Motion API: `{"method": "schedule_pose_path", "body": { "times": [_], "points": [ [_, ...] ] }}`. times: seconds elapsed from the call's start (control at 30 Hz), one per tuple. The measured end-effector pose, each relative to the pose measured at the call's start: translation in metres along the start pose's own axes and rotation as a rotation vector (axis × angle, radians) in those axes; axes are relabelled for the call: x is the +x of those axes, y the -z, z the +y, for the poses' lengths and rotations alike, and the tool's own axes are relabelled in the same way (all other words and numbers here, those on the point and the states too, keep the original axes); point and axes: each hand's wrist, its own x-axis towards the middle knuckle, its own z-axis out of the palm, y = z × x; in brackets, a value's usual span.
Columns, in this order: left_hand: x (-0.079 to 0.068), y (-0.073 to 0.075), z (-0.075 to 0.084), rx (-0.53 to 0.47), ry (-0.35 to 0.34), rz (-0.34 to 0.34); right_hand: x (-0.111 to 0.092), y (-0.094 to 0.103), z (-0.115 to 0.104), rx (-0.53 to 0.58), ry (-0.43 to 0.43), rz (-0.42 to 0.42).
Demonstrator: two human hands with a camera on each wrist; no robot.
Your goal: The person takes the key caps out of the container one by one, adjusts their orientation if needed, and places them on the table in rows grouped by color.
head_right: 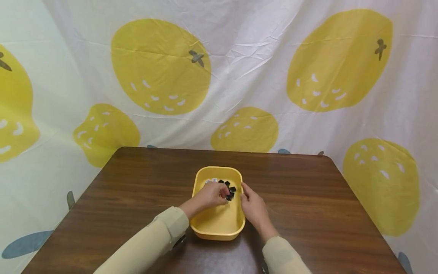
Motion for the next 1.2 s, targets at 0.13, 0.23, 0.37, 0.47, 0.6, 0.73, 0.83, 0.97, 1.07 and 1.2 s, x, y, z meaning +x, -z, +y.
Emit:
{"method": "schedule_pose_path", "body": {
  "times": [0.13,0.23,0.37,0.47,0.6,0.73,0.83,0.97,1.07,1.2],
  "points": [
    [0.0,-0.001,-0.001,0.034,0.009,-0.028,0.0,-0.001,0.0,-0.005,-0.004,0.009],
    [-0.002,-0.003,-0.003,0.069,0.02,-0.081,0.0,-0.002,0.0,-0.01,0.0,0.018],
    [-0.005,-0.005,-0.005,0.075,0.072,-0.155,0.0,-0.003,-0.001,-0.009,0.002,0.015],
    [-0.007,-0.007,-0.007,0.056,0.098,-0.169,0.0,-0.003,-0.001,-0.011,0.0,0.011],
    [-0.007,-0.008,-0.009,0.04,0.086,-0.16,0.001,-0.004,-0.001,-0.014,0.004,0.014],
    [-0.007,-0.008,-0.01,0.041,0.053,-0.162,0.002,-0.004,-0.001,-0.016,0.007,0.016],
    [-0.007,-0.008,-0.009,0.014,0.038,-0.136,0.001,-0.004,-0.001,-0.014,0.007,0.016],
    [-0.005,-0.002,-0.007,-0.056,0.037,-0.062,0.001,-0.003,0.0,-0.011,0.004,0.015],
    [-0.004,0.004,-0.006,-0.127,0.06,-0.014,0.0,-0.002,0.0,-0.013,0.001,0.011],
    [-0.004,0.013,-0.008,-0.217,0.074,0.033,0.0,0.0,0.0,-0.018,-0.007,0.004]
  ]
}}
